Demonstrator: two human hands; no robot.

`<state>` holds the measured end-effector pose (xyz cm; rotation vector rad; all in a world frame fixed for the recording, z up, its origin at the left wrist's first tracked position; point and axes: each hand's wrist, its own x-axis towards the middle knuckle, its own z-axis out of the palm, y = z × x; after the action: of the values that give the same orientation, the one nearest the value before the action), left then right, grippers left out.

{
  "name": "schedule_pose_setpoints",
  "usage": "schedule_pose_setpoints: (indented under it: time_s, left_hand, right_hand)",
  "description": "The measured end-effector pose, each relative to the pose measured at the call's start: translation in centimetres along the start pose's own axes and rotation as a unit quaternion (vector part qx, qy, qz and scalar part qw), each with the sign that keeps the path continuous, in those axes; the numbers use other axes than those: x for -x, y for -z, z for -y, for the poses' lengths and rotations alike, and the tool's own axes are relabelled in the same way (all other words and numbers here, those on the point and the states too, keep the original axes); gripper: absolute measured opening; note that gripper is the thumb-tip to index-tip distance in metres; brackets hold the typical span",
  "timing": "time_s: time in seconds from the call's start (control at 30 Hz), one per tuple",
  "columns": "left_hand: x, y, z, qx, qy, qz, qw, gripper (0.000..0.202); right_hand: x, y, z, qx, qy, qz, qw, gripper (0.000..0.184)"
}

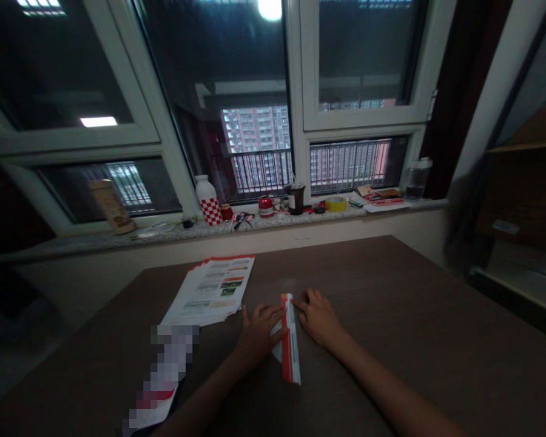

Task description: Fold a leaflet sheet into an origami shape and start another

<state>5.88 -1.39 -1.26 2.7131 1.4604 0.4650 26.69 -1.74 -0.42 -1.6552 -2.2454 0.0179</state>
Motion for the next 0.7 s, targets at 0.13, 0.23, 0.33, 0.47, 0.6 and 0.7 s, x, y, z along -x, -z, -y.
schedule_pose_setpoints:
  time_s: [0.13, 0.23, 0.33, 0.47, 0.6, 0.7]
  left_hand:
    - [0.1, -0.2, 0.1, -0.015, -0.007, -0.006, 1.000, 0.042]
    - [0.1, -0.3, 0.1, -0.015, -0.011, -0.013, 1.000, 0.042]
    - [0.2, -0.3, 0.1, -0.006, -0.012, -0.013, 1.000, 0.043]
    - [0.2, -0.5, 0.1, -0.006, -0.013, -0.015, 1.000, 0.044]
    - [0.2, -0.3, 0.0, -0.016, -0.013, -0.014, 1.000, 0.043]
    - [0.2, -0.1, -0.1, -0.016, -0.013, -0.011, 1.000, 0.042]
  right_hand:
    - [-0.2, 0.0, 0.3, 0.014, -0.009, 0.004, 1.000, 0.047]
    - [-0.5, 0.0, 0.4, 0.024, -0.024, -0.001, 0.999, 0.045]
    - [-0.8, -0.1, 0.5, 0.027, -0.031, -0.005, 0.999, 0.046]
    - [-1.0, -0.1, 0.5, 0.029, -0.033, -0.007, 0.999, 0.046]
    - [-1.0, -0.2, 0.5, 0.032, -0.038, -0.009, 0.999, 0.047]
    - [-1.0, -0.3, 0.3, 0.023, -0.040, -0.014, 0.999, 0.048]
